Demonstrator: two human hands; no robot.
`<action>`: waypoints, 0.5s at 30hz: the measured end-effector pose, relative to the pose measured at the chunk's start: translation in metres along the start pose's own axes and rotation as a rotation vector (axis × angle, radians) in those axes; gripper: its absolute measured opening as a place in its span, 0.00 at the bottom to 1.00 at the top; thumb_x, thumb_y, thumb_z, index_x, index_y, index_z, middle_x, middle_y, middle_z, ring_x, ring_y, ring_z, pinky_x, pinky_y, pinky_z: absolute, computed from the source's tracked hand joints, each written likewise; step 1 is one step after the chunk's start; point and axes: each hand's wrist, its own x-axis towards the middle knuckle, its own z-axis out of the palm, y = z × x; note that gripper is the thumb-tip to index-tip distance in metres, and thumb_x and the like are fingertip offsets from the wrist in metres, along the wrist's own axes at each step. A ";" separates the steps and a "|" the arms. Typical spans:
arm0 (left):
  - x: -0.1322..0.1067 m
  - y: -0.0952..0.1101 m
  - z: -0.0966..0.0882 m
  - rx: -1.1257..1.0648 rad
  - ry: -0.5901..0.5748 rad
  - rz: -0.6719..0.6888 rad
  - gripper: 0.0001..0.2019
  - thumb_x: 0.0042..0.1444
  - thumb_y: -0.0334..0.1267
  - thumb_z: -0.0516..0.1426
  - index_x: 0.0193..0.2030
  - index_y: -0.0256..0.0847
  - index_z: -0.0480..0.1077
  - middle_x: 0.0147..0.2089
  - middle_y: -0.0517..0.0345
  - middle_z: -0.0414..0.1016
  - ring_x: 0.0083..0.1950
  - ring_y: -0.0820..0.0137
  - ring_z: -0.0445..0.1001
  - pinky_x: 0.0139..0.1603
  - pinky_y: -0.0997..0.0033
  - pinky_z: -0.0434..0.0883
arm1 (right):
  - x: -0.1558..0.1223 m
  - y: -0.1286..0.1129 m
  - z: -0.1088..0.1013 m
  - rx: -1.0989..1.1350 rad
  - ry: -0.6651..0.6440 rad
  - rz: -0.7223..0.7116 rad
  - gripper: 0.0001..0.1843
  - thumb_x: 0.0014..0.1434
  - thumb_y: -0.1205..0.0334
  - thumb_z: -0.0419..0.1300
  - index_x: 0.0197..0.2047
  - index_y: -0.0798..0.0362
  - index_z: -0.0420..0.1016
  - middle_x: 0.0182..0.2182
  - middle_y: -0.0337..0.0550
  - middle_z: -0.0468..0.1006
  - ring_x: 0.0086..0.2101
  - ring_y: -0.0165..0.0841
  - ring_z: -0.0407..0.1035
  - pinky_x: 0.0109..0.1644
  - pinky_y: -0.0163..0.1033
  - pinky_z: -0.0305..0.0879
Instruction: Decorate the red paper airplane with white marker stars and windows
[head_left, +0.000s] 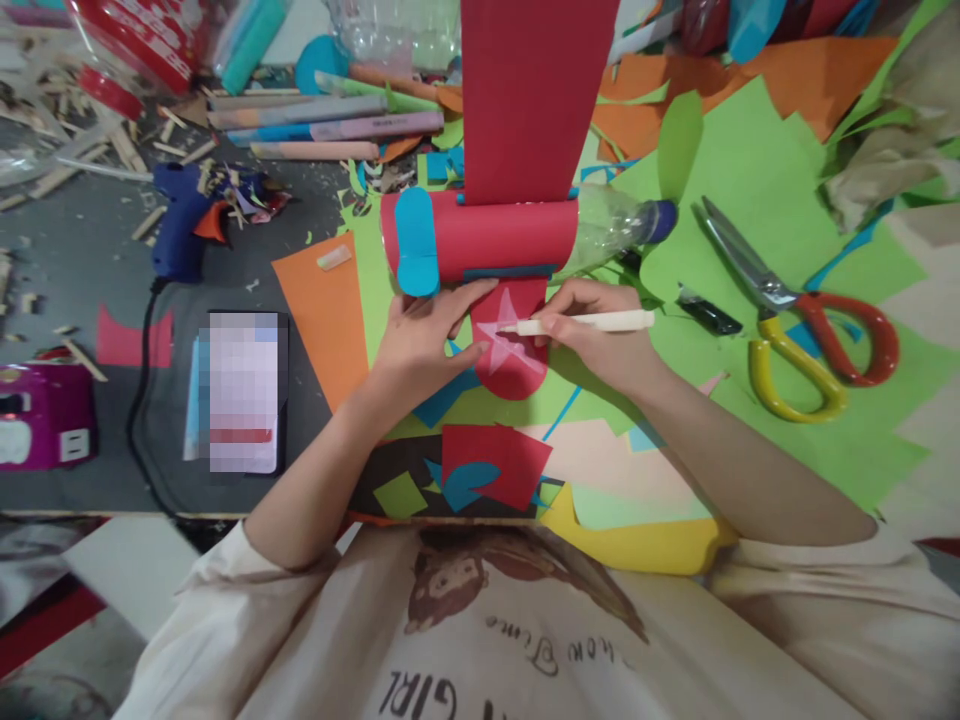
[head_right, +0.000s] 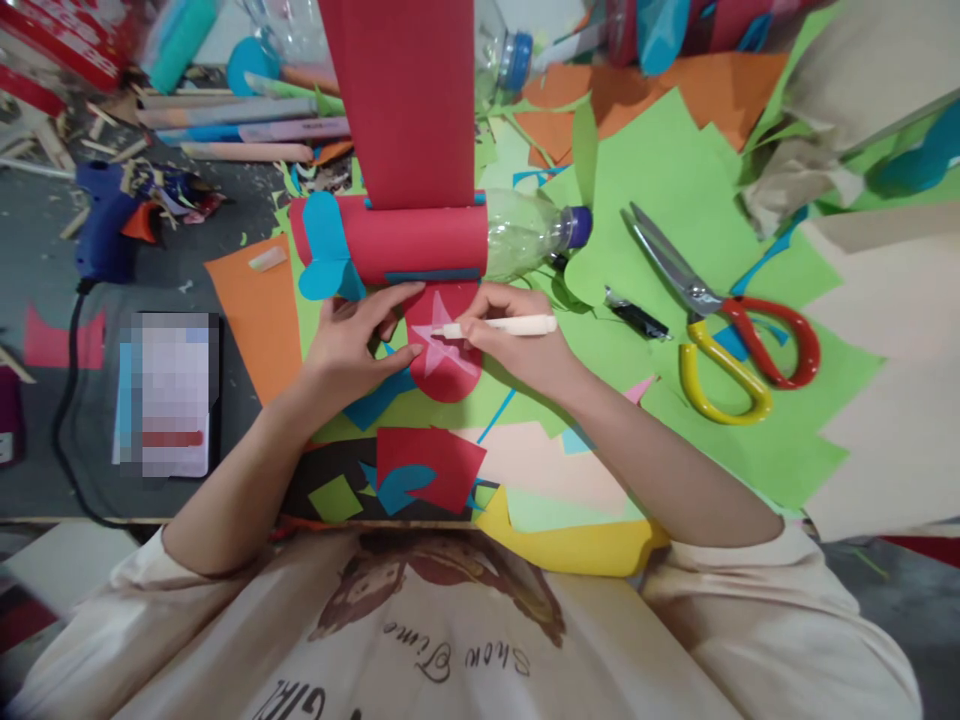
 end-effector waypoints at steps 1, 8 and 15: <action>0.000 0.000 -0.001 0.001 -0.008 0.000 0.28 0.60 0.39 0.56 0.68 0.49 0.66 0.40 0.59 0.75 0.45 0.63 0.74 0.59 0.61 0.63 | 0.001 0.001 0.000 0.036 0.015 -0.003 0.10 0.52 0.60 0.64 0.23 0.50 0.69 0.18 0.35 0.73 0.19 0.27 0.65 0.24 0.35 0.63; 0.001 -0.002 -0.003 0.002 -0.022 0.025 0.29 0.59 0.40 0.57 0.69 0.49 0.65 0.38 0.60 0.74 0.45 0.64 0.73 0.57 0.62 0.63 | -0.004 0.000 -0.007 0.079 0.186 -0.299 0.12 0.59 0.49 0.65 0.34 0.48 0.78 0.23 0.36 0.79 0.20 0.29 0.70 0.21 0.35 0.63; -0.001 -0.009 -0.002 -0.094 0.178 0.140 0.21 0.62 0.43 0.56 0.62 0.45 0.72 0.33 0.60 0.73 0.35 0.67 0.72 0.44 0.66 0.65 | 0.005 -0.021 -0.044 -0.503 0.386 -0.492 0.10 0.68 0.53 0.57 0.49 0.43 0.75 0.42 0.46 0.84 0.44 0.41 0.78 0.51 0.50 0.73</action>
